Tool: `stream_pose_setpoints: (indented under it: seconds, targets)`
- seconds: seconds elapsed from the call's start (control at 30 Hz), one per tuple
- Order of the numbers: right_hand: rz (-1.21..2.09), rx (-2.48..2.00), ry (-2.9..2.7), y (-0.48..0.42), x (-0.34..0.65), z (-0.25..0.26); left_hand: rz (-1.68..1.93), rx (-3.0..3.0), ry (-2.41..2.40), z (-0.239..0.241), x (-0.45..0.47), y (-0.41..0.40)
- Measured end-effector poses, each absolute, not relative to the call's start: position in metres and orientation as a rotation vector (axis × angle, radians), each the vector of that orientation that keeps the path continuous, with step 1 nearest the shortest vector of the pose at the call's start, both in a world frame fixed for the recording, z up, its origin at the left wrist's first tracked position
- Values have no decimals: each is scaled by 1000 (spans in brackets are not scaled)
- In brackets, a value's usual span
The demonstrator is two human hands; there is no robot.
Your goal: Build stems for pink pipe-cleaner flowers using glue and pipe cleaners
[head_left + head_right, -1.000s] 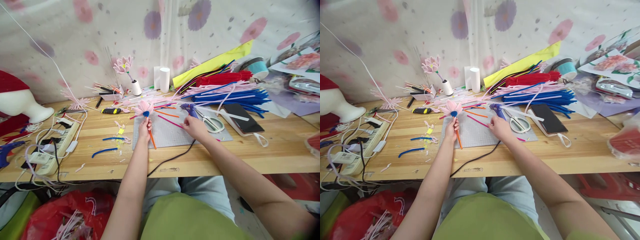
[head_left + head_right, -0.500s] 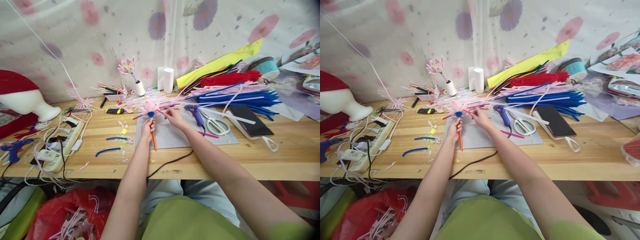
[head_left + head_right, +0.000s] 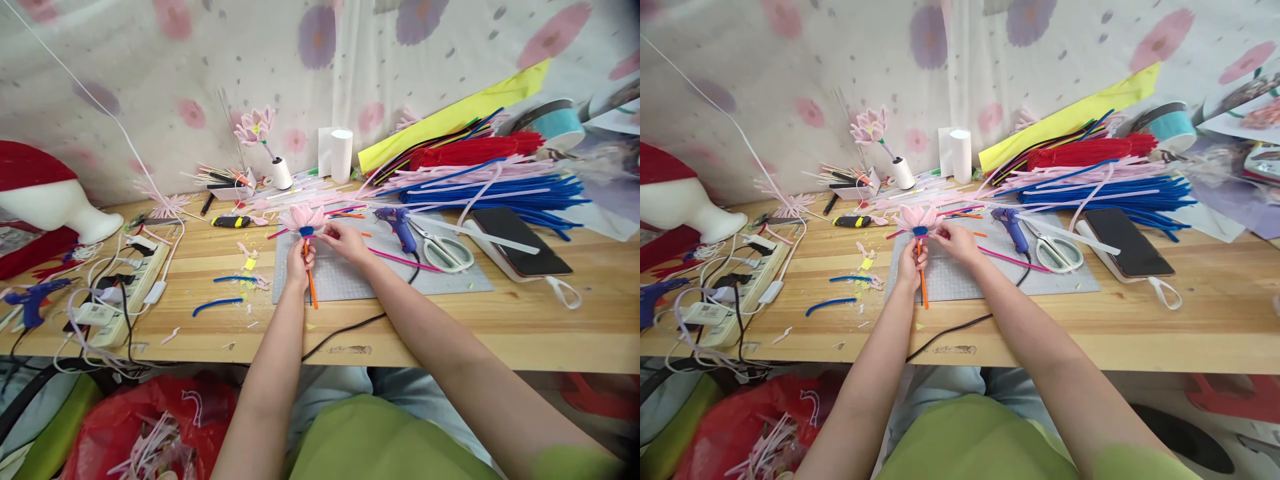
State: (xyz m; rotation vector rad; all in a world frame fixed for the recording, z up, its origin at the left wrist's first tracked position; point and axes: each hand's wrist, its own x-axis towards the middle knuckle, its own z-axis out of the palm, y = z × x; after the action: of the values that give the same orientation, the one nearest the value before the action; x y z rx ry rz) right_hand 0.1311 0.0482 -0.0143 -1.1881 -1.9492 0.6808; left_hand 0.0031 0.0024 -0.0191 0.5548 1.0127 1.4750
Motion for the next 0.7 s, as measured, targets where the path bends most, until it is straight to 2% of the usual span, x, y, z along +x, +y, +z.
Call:
stream_pose_setpoints:
  seconds: [0.7]
  targets:
    - [655, -1175, -1940, 43, 126, -10, 1500, 574, 1119, -19, 6, 3]
